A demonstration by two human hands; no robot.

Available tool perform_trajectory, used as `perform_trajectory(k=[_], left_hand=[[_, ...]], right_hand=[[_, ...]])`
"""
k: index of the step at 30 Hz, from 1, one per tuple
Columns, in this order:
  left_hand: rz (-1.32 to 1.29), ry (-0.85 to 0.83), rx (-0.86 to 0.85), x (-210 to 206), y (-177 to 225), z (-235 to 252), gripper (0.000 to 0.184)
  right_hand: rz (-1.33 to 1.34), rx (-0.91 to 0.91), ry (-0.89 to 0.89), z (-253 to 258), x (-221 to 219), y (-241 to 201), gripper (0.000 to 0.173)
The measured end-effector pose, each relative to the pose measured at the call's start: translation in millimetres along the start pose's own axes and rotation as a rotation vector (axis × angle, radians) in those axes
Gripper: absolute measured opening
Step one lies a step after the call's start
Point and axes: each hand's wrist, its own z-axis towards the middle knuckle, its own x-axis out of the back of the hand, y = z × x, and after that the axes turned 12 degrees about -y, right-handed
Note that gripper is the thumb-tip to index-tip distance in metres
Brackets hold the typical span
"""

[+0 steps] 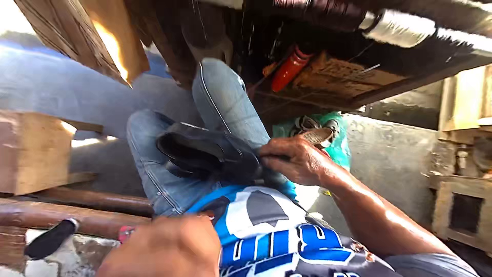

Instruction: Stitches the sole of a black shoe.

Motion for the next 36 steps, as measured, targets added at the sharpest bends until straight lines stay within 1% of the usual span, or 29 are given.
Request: perform_trajectory(k=[1, 2, 3, 4, 5, 7, 9, 10, 12, 14, 15, 17, 19, 21, 26, 28, 31, 33, 36], left_hand=[[0.123, 0.154, 0.033, 8.2, -14.3, -2.0, 0.018], [0.190, 0.312, 0.073, 14.1, -30.7, -0.8, 0.014], [0.217, 0.430, 0.126, 18.5, -46.9, 2.9, 0.011], [0.227, 0.504, 0.188, 21.6, -62.2, 5.7, 0.010], [0.237, 0.523, 0.255, 23.9, -76.2, 6.5, 0.010], [0.186, 0.492, 0.361, 24.1, -99.5, 5.4, 0.010], [0.101, 0.471, 0.387, 20.9, -117.8, 5.7, 0.012], [0.136, 0.446, 0.386, 19.1, -124.6, 6.0, 0.014], [0.376, 0.346, 0.409, 15.2, -132.4, 5.1, 0.018], [0.576, 0.240, 0.413, 15.0, -134.7, 5.9, 0.016], [0.631, 0.186, 0.405, 17.0, -134.3, 5.5, 0.014], [0.657, 0.061, 0.409, 23.4, -133.0, 3.6, 0.015], [0.622, -0.067, 0.438, 27.9, -134.8, 1.1, 0.018], [0.558, -0.140, 0.459, 30.7, -139.2, 0.8, 0.020], [0.538, -0.215, 0.518, 33.0, -138.3, 5.8, 0.021], [0.530, -0.220, 0.515, 35.6, -139.5, 6.5, 0.022], [0.513, -0.203, 0.490, 37.3, -143.3, 5.7, 0.026], [0.467, -0.159, 0.475, 40.1, -143.1, 3.9, 0.029], [0.375, -0.107, 0.410, 45.0, -137.6, -1.5, 0.027]], right_hand=[[0.000, 0.007, -0.002, 1.5, 1.0, 0.8, 0.019], [-0.002, 0.014, -0.012, 2.7, 1.9, 0.2, 0.020], [-0.004, 0.014, -0.023, 3.0, 2.7, -1.6, 0.020], [-0.009, 0.011, -0.033, 2.8, 2.6, -3.2, 0.020], [-0.020, 0.017, -0.037, 3.6, 2.7, -4.0, 0.020], [-0.048, 0.022, -0.023, 3.1, 1.6, -6.4, 0.020], [-0.069, 0.021, -0.012, 0.5, 3.3, -8.8, 0.021], [-0.070, 0.018, -0.009, -1.0, 4.2, -9.5, 0.021], [-0.062, 0.010, -0.011, -3.2, 2.8, -9.9, 0.021], [-0.064, 0.013, -0.011, -1.8, 3.2, -8.4, 0.022], [-0.063, 0.013, -0.010, -0.9, 3.8, -7.9, 0.021], [-0.060, 0.020, -0.017, -0.4, 6.1, -7.0, 0.020], [-0.061, 0.026, -0.029, -2.1, 7.1, -5.4, 0.020], [-0.057, 0.012, -0.038, -3.6, 6.6, -3.8, 0.021], [-0.036, 0.002, -0.046, -3.8, 5.7, -1.4, 0.020], [-0.025, 0.003, -0.046, -2.3, 6.2, -0.3, 0.020], [-0.016, 0.013, -0.041, -0.1, 6.3, 1.8, 0.020], [-0.017, 0.019, -0.043, 1.5, 7.4, 1.2, 0.020], [-0.038, 0.020, -0.057, 1.1, 7.9, -2.7, 0.020]])
